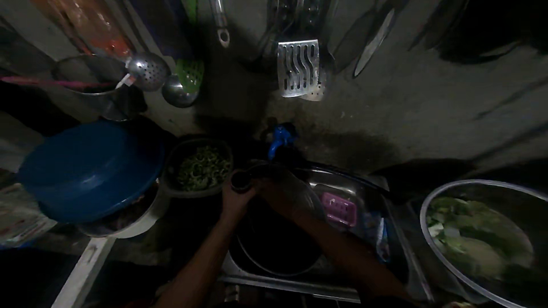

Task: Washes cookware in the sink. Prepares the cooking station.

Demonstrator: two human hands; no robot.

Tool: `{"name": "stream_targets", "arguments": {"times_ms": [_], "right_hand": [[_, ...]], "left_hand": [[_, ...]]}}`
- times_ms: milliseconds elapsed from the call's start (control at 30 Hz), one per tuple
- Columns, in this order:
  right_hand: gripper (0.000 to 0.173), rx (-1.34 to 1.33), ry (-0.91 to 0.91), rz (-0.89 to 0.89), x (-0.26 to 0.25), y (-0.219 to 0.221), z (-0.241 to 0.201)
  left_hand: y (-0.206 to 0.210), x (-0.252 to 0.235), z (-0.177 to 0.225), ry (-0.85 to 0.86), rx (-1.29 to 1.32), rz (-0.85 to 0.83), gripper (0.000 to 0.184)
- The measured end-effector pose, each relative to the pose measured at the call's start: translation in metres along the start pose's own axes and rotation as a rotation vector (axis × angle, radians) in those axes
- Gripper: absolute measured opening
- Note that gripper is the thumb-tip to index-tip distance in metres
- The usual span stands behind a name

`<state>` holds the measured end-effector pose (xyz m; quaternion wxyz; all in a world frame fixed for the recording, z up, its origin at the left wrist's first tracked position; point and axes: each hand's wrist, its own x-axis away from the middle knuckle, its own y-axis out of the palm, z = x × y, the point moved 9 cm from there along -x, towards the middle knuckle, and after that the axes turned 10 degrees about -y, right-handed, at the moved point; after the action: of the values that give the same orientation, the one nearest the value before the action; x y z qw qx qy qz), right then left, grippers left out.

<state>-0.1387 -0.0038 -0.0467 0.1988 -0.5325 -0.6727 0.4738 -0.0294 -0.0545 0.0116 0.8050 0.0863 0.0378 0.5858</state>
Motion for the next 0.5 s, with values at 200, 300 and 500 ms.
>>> {"name": "stream_targets", "arguments": {"times_ms": [200,300,500], "right_hand": [[0.042,0.149,0.260,-0.218,0.042,-0.004,0.079],[0.043,0.074,0.368,-0.244,0.056,-0.008,0.077],[0.051,-0.384,0.533,0.349,0.002,-0.003,0.040]], "left_hand": [[-0.019,-0.013,0.005,0.010,0.117,0.042,0.040],[-0.022,-0.016,-0.006,-0.053,0.165,0.091,0.042],[0.008,-0.015,0.001,0.006,0.045,-0.036,0.050]]}}
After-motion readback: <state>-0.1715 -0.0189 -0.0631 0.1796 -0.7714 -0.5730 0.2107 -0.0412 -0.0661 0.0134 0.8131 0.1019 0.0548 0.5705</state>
